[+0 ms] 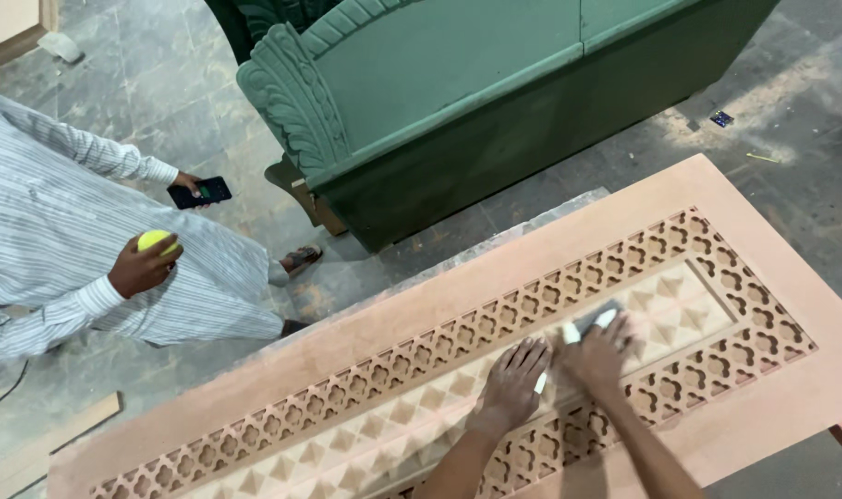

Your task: The person sands a large, flat wooden panel with intricate carved patterns using a sanding block. The panel features a central raised section with triangular motifs and a border with repeating quatrefoil cutouts. The person moves the sanding block back and forth across the surface, focusing on the central area.

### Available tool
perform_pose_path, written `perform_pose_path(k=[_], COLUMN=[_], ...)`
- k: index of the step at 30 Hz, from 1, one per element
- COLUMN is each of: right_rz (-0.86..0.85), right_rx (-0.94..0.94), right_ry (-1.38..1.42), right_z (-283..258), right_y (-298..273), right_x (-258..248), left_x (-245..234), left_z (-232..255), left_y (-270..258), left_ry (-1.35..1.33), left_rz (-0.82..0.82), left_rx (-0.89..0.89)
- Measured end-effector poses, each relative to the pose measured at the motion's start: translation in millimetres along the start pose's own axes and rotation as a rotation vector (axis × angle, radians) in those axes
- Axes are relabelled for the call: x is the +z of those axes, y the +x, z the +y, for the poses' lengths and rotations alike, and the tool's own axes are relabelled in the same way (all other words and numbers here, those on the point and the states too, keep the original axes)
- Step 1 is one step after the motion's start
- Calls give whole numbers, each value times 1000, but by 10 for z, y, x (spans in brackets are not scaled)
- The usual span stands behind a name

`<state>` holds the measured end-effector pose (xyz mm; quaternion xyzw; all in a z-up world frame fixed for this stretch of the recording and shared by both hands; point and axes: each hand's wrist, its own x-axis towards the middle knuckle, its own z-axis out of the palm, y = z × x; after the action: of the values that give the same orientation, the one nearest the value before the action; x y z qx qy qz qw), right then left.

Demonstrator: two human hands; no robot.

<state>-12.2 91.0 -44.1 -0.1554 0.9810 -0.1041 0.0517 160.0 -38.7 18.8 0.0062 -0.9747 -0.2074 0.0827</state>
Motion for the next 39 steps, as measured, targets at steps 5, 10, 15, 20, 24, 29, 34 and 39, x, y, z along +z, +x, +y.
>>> perform_pose_path(k=[5,10,15,20,24,29,34,39], right_rz=[-5,37,136,-180,-265,-221,-162,-193], right_rx=[157,144,-69,-477,-843,-1089,-1161,-1236], right_ry=[-45,321,484,130,28,73,51,11], right_z=[326,-88,60,456,659,1003,1383,1310], right_y=[-2,-32,-500,-196,-62,225,348,486], right_x=[-88,60,-7,-678,-927,-894,-957,-1063], left_x=[19,-37,194,134,16,123,445,849], left_z=[67,26,-39,-37,55,189,564,931], left_y=[-97,46,-17,43,70,-7,151,489], left_ry=[-32,-19,79,137,151,166,519,452], left_rz=[-46,-89,-51,-9,-29,-297,-2,162], left_rx=[-22,-71,-12,-31,-70,-452,-607,-939])
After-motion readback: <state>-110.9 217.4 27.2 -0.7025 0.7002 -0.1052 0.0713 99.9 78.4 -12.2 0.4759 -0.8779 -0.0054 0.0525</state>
